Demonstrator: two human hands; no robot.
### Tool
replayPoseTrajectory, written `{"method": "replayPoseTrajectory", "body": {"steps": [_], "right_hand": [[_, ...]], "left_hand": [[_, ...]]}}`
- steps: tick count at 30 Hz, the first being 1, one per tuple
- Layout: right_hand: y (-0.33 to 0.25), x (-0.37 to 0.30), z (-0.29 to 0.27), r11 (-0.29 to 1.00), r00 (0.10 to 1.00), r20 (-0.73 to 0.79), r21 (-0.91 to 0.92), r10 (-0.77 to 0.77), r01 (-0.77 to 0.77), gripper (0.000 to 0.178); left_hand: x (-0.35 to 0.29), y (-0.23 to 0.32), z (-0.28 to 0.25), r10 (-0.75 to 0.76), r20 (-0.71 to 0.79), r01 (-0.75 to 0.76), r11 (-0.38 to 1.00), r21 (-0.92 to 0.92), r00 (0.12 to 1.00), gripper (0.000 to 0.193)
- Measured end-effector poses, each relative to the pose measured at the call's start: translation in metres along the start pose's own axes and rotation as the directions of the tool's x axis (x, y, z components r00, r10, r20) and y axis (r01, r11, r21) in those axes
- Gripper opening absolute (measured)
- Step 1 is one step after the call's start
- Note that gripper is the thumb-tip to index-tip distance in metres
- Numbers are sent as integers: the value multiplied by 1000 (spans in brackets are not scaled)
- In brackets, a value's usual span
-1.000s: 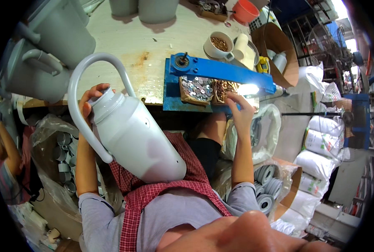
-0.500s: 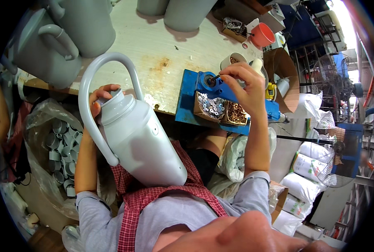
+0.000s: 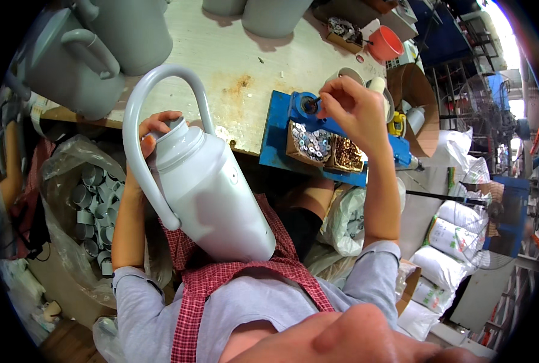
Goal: The person assembles grey thermos flasks by hand. They pick up a flask body, insert a small metal washer into the neck, and then screw on a grey plastic lid. The completed flasks are placed on the table.
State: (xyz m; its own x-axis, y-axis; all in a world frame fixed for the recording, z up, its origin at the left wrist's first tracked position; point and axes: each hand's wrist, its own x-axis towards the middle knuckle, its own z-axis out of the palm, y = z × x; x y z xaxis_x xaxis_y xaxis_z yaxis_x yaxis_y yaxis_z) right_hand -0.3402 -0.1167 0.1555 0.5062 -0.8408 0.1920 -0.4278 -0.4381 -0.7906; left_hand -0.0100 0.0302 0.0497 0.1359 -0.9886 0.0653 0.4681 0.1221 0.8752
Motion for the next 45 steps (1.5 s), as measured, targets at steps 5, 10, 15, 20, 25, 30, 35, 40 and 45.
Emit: {"method": "replayPoseTrajectory", "body": {"steps": [5, 10, 15, 20, 25, 30, 35, 40, 45], "right_hand": [[-5, -4, 5, 999, 998, -48, 12, 46, -46, 14], [7, -60, 7, 987, 982, -162, -143, -96, 73, 25], [83, -92, 40, 882, 998, 39, -468, -46, 59, 19], [132, -89, 61, 883, 998, 26, -466, -51, 57, 15], [124, -87, 64, 799, 977, -44, -584, -208, 144, 16], [112, -86, 63, 780, 997, 40, -621, -64, 75, 11], [113, -87, 61, 813, 999, 2, -580, -53, 44, 11], [120, -87, 65, 775, 989, -17, -623, -148, 105, 12], [126, -94, 63, 850, 979, -178, -526, -97, -11, 14]], "left_hand": [[-5, -2, -1, 31, -65, -15, 972, 233, 997, 45], [-26, 35, -15, 265, 93, -253, 668, 700, 960, 46], [-31, 95, -32, -97, 303, -188, 597, 780, 948, 54], [-34, 98, -47, -58, 240, -165, 572, 803, 969, 47], [-55, 85, -77, 118, -325, 134, 741, 658, 938, 38], [-81, 64, -101, 171, -465, 30, 919, 393, 869, 37], [-104, 45, -105, 23, -624, -33, 999, -5, 781, 44], [-117, 28, -106, 10, -795, -110, 991, -71, 606, 42], [-120, 16, -111, 22, -718, -153, 981, -118, 696, 45]]}}
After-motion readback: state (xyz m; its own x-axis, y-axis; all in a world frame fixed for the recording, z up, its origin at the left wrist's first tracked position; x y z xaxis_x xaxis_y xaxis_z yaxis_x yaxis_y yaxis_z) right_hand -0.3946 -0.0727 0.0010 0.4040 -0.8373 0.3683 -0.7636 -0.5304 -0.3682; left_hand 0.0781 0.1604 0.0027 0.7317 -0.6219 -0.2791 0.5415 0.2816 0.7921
